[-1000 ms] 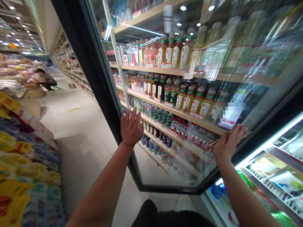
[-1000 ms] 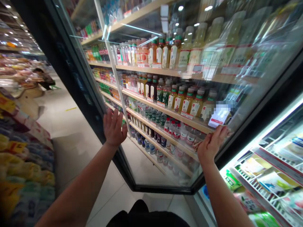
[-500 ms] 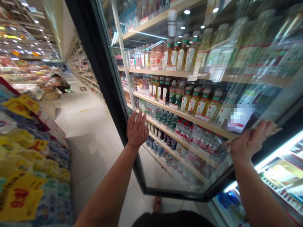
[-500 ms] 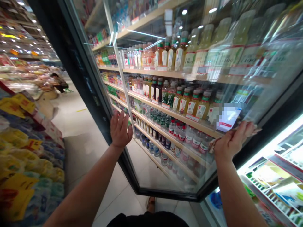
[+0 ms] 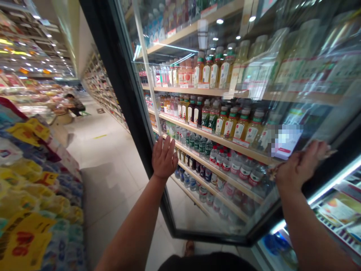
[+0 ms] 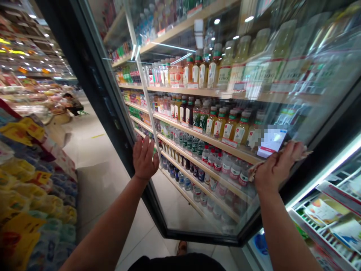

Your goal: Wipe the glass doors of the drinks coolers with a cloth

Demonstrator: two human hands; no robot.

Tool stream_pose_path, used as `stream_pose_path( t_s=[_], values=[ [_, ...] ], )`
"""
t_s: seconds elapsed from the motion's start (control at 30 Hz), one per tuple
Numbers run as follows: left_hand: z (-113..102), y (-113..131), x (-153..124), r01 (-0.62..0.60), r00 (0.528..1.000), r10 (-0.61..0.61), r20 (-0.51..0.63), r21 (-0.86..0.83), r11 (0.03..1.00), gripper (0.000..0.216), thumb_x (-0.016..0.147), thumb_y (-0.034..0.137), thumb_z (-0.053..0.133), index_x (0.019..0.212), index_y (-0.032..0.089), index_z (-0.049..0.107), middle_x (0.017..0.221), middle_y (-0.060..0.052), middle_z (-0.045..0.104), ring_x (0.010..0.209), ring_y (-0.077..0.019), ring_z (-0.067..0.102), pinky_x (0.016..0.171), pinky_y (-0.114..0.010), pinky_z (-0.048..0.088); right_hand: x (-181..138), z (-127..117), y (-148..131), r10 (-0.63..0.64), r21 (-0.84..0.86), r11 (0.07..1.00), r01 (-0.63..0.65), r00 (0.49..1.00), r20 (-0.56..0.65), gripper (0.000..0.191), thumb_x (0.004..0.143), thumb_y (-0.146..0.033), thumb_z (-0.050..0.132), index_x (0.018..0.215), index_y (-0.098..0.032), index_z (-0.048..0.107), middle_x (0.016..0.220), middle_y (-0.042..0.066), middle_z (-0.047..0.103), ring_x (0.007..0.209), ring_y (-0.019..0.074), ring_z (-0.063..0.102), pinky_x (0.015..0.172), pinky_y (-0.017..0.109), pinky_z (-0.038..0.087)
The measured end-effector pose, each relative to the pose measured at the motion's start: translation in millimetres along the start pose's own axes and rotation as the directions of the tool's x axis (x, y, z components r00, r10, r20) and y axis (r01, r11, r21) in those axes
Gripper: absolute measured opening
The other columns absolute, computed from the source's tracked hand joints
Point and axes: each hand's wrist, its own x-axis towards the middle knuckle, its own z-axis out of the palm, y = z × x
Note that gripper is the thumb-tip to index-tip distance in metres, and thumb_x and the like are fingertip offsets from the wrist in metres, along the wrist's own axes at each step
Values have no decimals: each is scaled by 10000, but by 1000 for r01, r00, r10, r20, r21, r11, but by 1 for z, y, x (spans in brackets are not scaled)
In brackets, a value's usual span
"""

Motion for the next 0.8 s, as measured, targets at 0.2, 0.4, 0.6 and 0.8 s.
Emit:
stream_pose_path(
  t_s=[0.2,0.4,0.6,0.8],
  values=[
    [-2,1,0,-5,1000,5,-5,-6,1000,611,946,229,478,1541,180,350,1542,-120,442,1513,-264,239,1243,-438,257,-6,4,-54,-134,89,988,125,986,95,591,985,-242,398,1569,-177,336,1627,167,305,1527,347,229,1207,649,224],
    [-4,1,-2,13,1000,-12,20,-31,999,582,957,239,465,1529,184,375,1528,-123,464,1513,-265,241,1245,-453,248,13,13,-83,-80,136,988,74,996,46,565,1001,-253,375,1559,-169,364,1623,168,314,1537,331,209,1228,615,196],
    [-8,5,2,-16,1000,16,-16,2,1000,609,942,224,479,1535,157,358,1528,-133,462,1522,-253,229,1238,-423,259,-22,18,-127,-190,172,972,161,967,168,585,1005,-197,348,1585,-242,285,1616,134,344,1538,304,220,1203,654,208],
    [-9,7,3,-26,1000,27,-15,42,999,630,926,213,492,1536,147,349,1530,-139,457,1520,-260,233,1225,-426,281,-25,28,-161,-134,148,984,103,967,217,585,1004,-201,317,1586,-239,278,1613,138,351,1541,293,210,1206,614,197]
  ],
)
